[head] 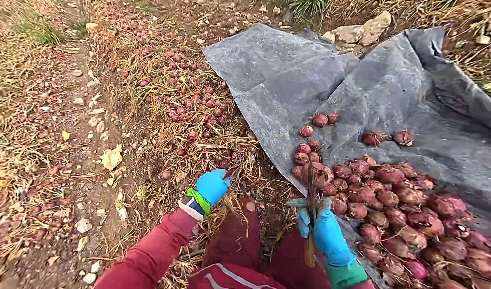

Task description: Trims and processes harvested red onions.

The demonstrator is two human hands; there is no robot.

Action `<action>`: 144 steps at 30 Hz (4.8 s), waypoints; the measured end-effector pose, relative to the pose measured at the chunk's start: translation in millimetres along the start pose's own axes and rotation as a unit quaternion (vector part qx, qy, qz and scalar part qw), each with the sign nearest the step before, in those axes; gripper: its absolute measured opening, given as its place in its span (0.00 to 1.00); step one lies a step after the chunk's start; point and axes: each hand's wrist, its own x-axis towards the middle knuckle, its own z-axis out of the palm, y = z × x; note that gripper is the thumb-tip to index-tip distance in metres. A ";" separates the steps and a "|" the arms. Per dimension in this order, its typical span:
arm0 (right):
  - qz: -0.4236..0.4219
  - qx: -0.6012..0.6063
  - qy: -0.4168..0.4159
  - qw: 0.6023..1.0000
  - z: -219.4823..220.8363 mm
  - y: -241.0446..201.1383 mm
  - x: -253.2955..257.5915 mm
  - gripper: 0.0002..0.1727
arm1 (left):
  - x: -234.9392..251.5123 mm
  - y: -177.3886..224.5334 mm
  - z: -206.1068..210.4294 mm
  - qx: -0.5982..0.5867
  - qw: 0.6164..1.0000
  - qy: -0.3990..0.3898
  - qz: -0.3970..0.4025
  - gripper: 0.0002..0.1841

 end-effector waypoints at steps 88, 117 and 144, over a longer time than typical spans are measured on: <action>0.279 0.072 0.071 0.955 -19.0 102.3 76.8 0.54 | 344.6 55.8 88.5 0.372 0.867 -0.233 0.238 0.28; 0.126 -0.088 -0.090 0.984 64.1 18.3 55.7 0.45 | 70.1 6.1 10.1 -0.006 0.953 -0.193 0.234 0.18; 0.350 0.058 0.031 0.934 13.6 92.5 37.2 0.20 | 354.5 31.2 69.3 -0.094 0.961 0.079 -0.248 0.28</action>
